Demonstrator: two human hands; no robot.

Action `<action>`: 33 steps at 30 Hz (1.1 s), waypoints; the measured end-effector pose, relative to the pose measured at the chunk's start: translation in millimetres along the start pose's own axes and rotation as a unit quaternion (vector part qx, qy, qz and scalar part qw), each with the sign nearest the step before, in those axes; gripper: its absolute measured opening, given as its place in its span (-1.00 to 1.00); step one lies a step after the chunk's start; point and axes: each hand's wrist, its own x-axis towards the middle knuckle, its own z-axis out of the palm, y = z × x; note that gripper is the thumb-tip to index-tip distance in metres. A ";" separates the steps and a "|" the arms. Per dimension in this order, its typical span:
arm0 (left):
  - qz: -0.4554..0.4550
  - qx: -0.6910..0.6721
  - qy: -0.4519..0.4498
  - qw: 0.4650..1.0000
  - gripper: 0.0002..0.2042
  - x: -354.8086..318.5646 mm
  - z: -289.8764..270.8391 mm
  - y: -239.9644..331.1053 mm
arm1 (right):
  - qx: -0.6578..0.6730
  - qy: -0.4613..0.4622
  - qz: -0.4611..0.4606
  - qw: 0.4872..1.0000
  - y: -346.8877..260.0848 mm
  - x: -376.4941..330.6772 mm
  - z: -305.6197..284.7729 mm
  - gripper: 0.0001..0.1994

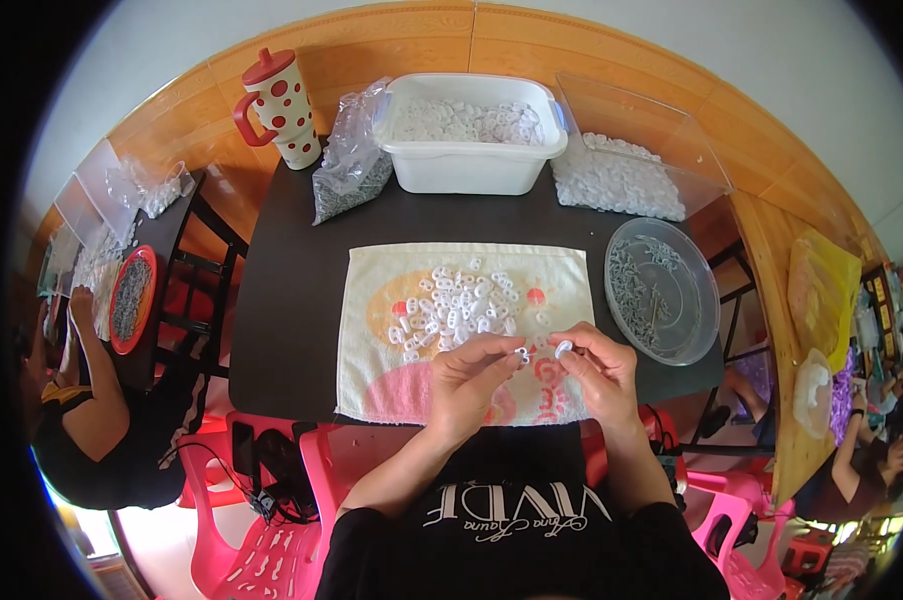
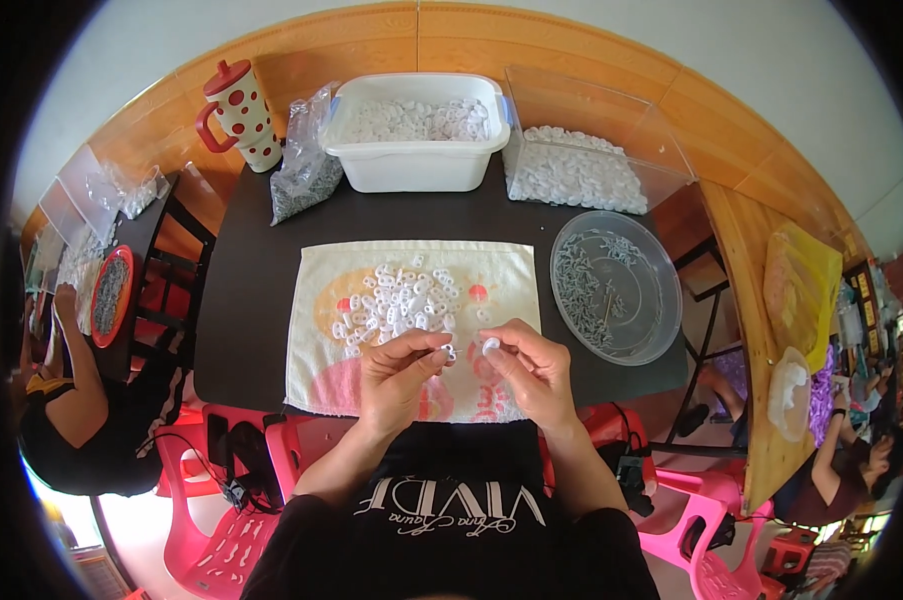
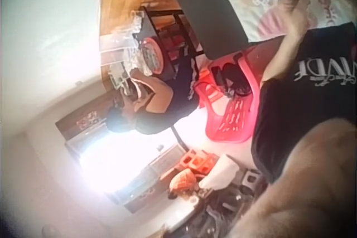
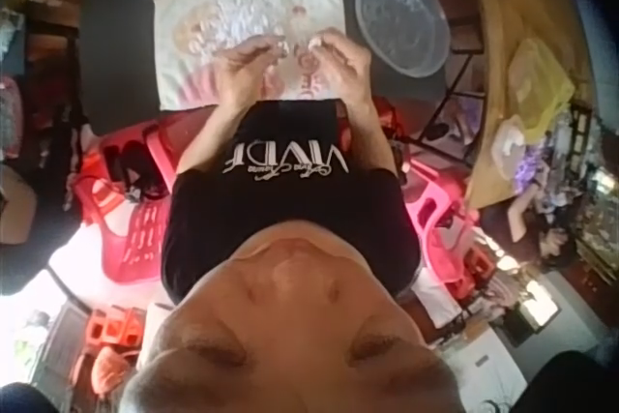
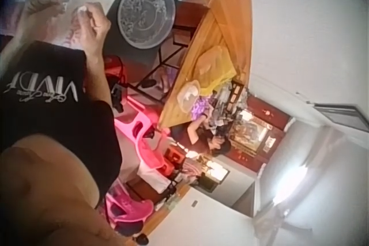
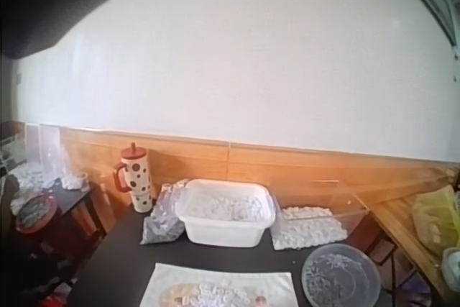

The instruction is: Manually assembling small white plastic components by inserting metal pins into them.

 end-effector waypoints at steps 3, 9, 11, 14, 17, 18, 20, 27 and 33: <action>0.010 0.014 -0.006 1.000 -0.75 -0.2 2.5 1.5 | -0.048 0.017 -0.010 0.999 -2.8 -2.4 7.4 -0.75; 0.019 0.050 -0.013 0.998 -0.76 -1.4 4.8 3.8 | -0.056 0.015 -0.037 0.998 -4.8 -2.6 10.0 -0.72; 0.017 0.052 -0.013 0.998 -0.76 -1.9 4.7 3.7 | -0.049 0.006 -0.043 0.998 -2.5 -2.2 7.6 -0.72; 0.006 0.054 -0.014 0.998 -0.76 -2.8 4.6 5.3 | -0.072 0.002 -0.066 0.995 -1.4 -1.6 9.0 -0.73; -0.009 0.049 -0.012 0.999 -0.76 -3.3 5.1 7.3 | -0.101 -0.002 -0.079 0.992 -5.6 -0.2 12.7 -0.74; -0.015 0.045 -0.010 0.999 -0.76 -3.6 5.1 7.7 | -0.101 -0.003 -0.079 0.992 -5.8 -0.3 12.7 -0.74; -0.018 0.043 -0.006 0.999 -0.76 -4.5 4.8 8.5 | -0.144 -0.005 -0.087 0.986 -5.9 -0.8 12.5 -0.71; -0.024 0.045 0.001 0.999 -0.76 -4.9 3.5 7.8 | -0.216 -0.005 -0.127 0.968 -10.2 2.5 15.5 -0.72; 0.014 0.052 -0.009 0.998 -0.81 -4.6 3.0 2.4 | -0.259 0.001 -0.180 0.949 -11.8 4.2 19.5 -0.72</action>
